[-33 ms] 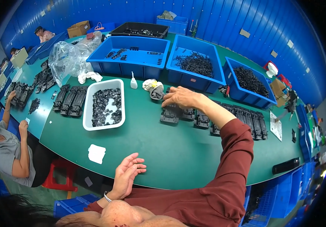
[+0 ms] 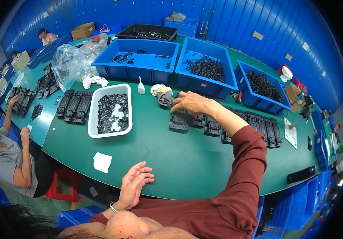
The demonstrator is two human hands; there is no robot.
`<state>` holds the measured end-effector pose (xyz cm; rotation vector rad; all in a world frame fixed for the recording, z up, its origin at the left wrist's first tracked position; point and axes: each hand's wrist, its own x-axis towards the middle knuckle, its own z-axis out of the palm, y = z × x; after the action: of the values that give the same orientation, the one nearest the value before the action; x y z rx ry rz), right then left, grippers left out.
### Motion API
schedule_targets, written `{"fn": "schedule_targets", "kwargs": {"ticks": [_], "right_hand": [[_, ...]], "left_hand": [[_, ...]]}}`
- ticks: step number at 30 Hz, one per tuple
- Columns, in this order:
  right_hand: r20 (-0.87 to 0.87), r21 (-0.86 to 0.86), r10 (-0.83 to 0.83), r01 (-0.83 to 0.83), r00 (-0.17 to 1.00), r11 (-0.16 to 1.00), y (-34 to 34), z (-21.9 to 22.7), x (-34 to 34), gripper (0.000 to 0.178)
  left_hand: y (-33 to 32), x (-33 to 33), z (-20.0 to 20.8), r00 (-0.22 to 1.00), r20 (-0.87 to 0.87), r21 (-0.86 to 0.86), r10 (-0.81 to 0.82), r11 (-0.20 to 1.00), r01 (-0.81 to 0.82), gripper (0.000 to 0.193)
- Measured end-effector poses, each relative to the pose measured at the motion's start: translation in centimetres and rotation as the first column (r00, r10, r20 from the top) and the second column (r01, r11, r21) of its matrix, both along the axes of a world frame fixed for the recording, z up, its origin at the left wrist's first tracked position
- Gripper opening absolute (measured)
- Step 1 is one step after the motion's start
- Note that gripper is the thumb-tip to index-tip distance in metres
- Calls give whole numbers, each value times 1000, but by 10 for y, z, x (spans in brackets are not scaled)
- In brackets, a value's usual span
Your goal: Assembling components of a toy car chassis at a factory workbench.
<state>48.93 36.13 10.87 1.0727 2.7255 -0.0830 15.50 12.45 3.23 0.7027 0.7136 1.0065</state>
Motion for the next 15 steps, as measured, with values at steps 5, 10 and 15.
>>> {"fn": "schedule_targets", "kwargs": {"ticks": [5, 10, 15], "right_hand": [[-311, 68, -151, 180, 938, 981, 13, -10, -9, 41], [-422, 94, -299, 369, 856, 924, 36, -20, -42, 65], [-364, -44, -398, 411, 842, 911, 69, -39, -55, 67]], "left_hand": [[-1, -7, -1, 1000, 8, 12, 9, 1000, -10, 42], [-1, -11, 4, 999, -38, 19, 5, 1000, -4, 40], [-7, -20, 5, 997, -67, 60, 30, 998, -26, 36]]}}
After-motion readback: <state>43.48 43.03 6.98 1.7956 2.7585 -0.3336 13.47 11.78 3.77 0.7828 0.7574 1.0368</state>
